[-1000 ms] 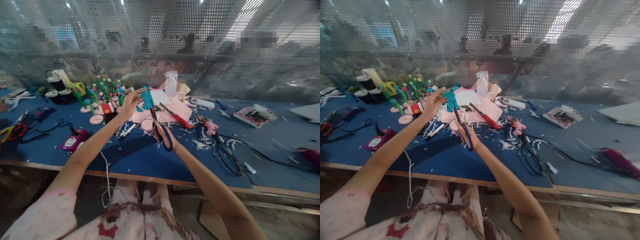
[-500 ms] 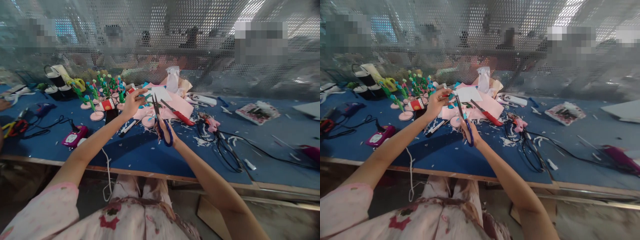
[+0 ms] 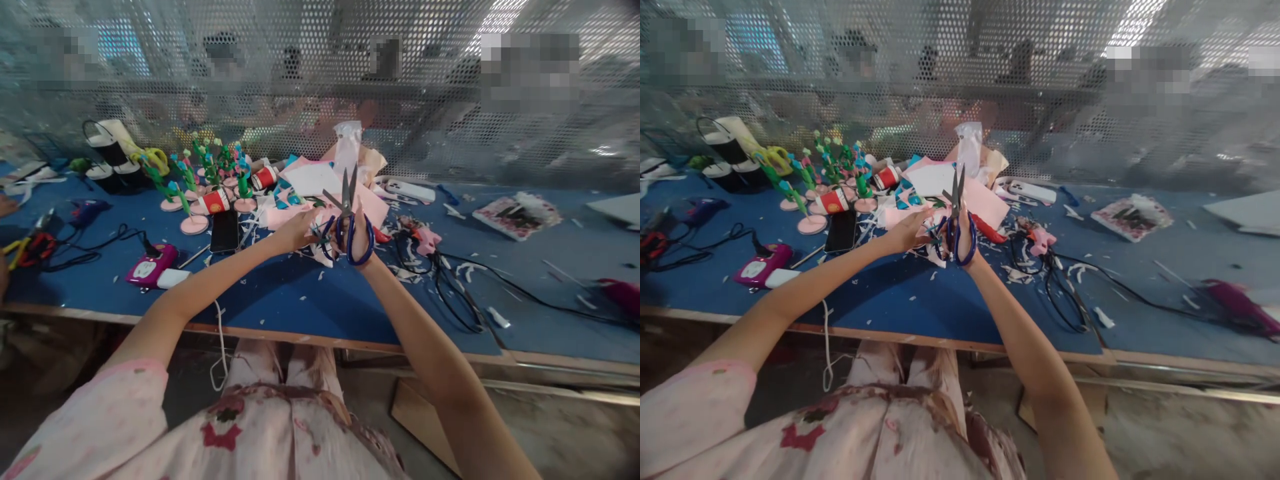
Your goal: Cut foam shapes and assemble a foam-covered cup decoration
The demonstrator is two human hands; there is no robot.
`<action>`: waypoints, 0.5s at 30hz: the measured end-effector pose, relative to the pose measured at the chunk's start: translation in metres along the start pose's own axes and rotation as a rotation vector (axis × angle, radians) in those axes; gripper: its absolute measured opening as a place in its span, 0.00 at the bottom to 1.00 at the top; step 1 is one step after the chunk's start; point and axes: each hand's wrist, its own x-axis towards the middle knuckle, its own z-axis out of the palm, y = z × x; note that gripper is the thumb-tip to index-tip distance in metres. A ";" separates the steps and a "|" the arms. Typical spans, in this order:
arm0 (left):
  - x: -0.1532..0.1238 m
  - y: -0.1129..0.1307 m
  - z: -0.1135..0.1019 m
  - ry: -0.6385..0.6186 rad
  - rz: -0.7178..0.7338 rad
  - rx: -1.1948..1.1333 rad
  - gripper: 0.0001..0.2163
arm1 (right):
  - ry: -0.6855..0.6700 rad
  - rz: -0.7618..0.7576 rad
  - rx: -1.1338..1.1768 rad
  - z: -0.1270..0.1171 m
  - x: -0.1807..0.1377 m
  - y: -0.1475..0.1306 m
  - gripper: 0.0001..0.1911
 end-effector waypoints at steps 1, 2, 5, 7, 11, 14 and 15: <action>0.001 -0.003 0.005 -0.013 0.002 0.001 0.30 | -0.004 -0.006 -0.008 0.001 -0.001 0.000 0.36; 0.002 -0.005 0.009 -0.031 0.008 -0.001 0.30 | -0.009 -0.008 -0.023 0.001 -0.001 -0.001 0.36; 0.003 -0.008 0.015 -0.099 0.010 0.002 0.29 | -0.034 0.003 -0.078 0.000 -0.001 0.000 0.36; 0.002 -0.009 0.014 -0.151 0.008 0.005 0.29 | -0.034 -0.006 -0.086 -0.001 0.000 0.001 0.36; 0.000 -0.011 0.008 -0.219 0.017 0.001 0.28 | -0.027 -0.044 -0.081 -0.005 0.001 0.002 0.36; 0.000 -0.011 0.004 -0.221 0.001 -0.057 0.27 | -0.034 -0.066 -0.085 -0.008 0.002 0.000 0.36; 0.000 -0.011 0.003 -0.216 -0.002 -0.090 0.25 | -0.035 -0.071 -0.081 -0.009 0.003 -0.001 0.36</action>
